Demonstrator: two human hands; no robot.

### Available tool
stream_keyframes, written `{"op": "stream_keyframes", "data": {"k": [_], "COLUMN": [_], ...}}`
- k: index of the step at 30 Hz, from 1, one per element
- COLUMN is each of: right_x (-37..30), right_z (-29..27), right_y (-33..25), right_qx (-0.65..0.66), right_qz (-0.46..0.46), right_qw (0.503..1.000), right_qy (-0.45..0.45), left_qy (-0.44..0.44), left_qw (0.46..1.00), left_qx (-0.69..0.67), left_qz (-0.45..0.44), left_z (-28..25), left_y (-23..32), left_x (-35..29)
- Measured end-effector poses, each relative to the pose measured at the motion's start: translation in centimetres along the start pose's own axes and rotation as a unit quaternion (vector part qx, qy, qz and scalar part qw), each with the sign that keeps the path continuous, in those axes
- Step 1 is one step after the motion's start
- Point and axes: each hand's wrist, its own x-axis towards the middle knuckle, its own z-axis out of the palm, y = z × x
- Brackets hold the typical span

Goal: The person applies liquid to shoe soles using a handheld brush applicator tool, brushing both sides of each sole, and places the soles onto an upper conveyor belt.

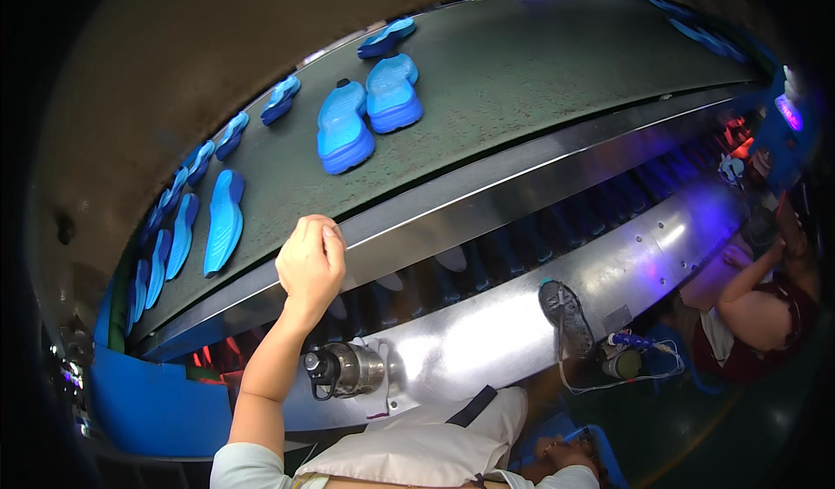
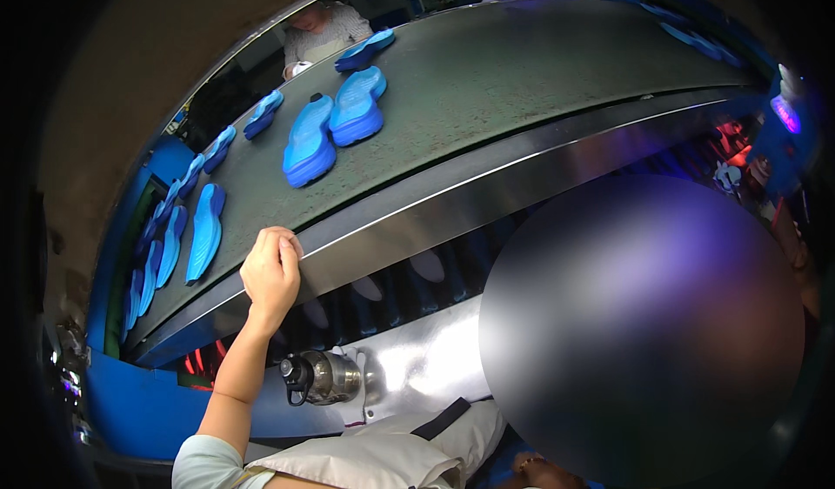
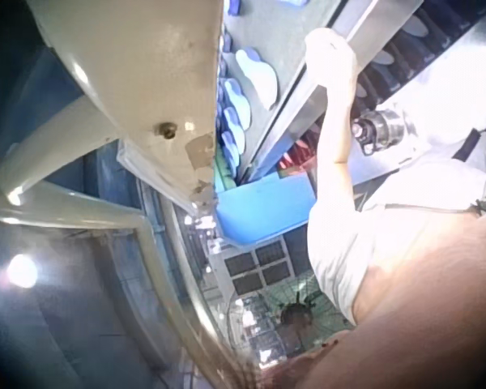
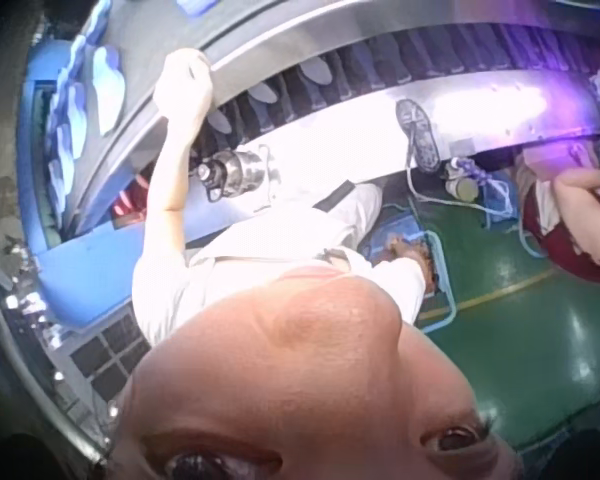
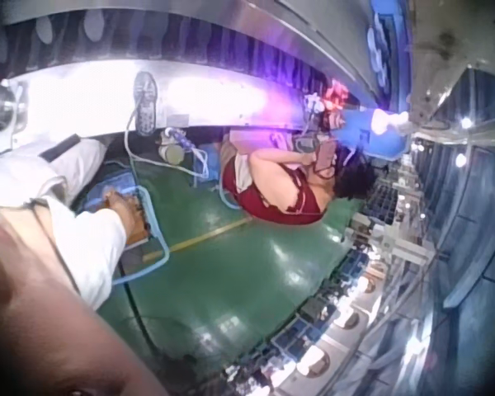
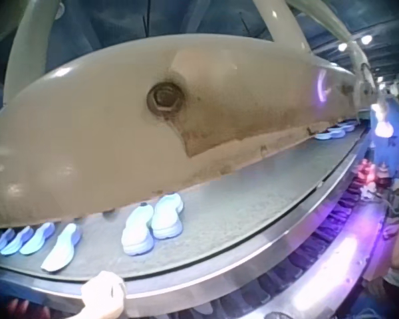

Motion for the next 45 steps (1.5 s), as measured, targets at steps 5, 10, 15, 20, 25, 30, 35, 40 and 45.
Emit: {"op": "stream_keyframes", "data": {"k": [5,10,15,20,25,30,35,40,45], "right_x": [3.2,2.4,-1.8,-3.3,-10.6,-4.2,-2.4,-0.4,-1.7], "right_z": [-2.9,-7.1,-10.7,-16.4,-28.8,-26.5,-21.5,-19.9,-22.2], "right_y": [-1.2,1.5,6.1,8.8,-1.4,-5.6,-10.4,-10.7,-9.8], "right_qx": [-0.025,-0.066,-0.125,-0.206,-0.159,-0.006,-0.095,-0.108,-0.068], "right_qz": [-0.028,-0.033,-0.033,-0.085,-0.254,-0.357,-0.291,-0.29,-0.296], "right_qw": [0.999,0.997,0.991,0.973,0.954,0.861,0.835,0.803,0.8], "right_qy": [-0.001,-0.012,-0.038,-0.066,0.001,0.363,0.457,0.509,0.517], "left_qy": [-0.014,-0.028,-0.004,0.005,0.115,0.152,0.206,0.222,0.226], "left_qw": [1.0,0.999,0.997,0.995,0.989,0.986,0.975,0.969,0.967], "left_qx": [-0.013,0.015,0.007,0.038,0.06,0.047,0.077,0.105,0.117], "left_qz": [-0.013,-0.039,-0.079,-0.092,-0.063,-0.043,-0.022,0.015,-0.023], "left_z": [-0.1,-0.9,-0.5,-0.2,-0.5,0.4,-0.1,0.1,1.2], "left_y": [-0.2,-0.2,-0.2,0.6,0.1,0.1,-1.1,-1.4,-1.4], "left_x": [0.2,-0.2,-0.6,-0.3,-1.5,-1.1,-2.9,-2.3,-1.5]}}
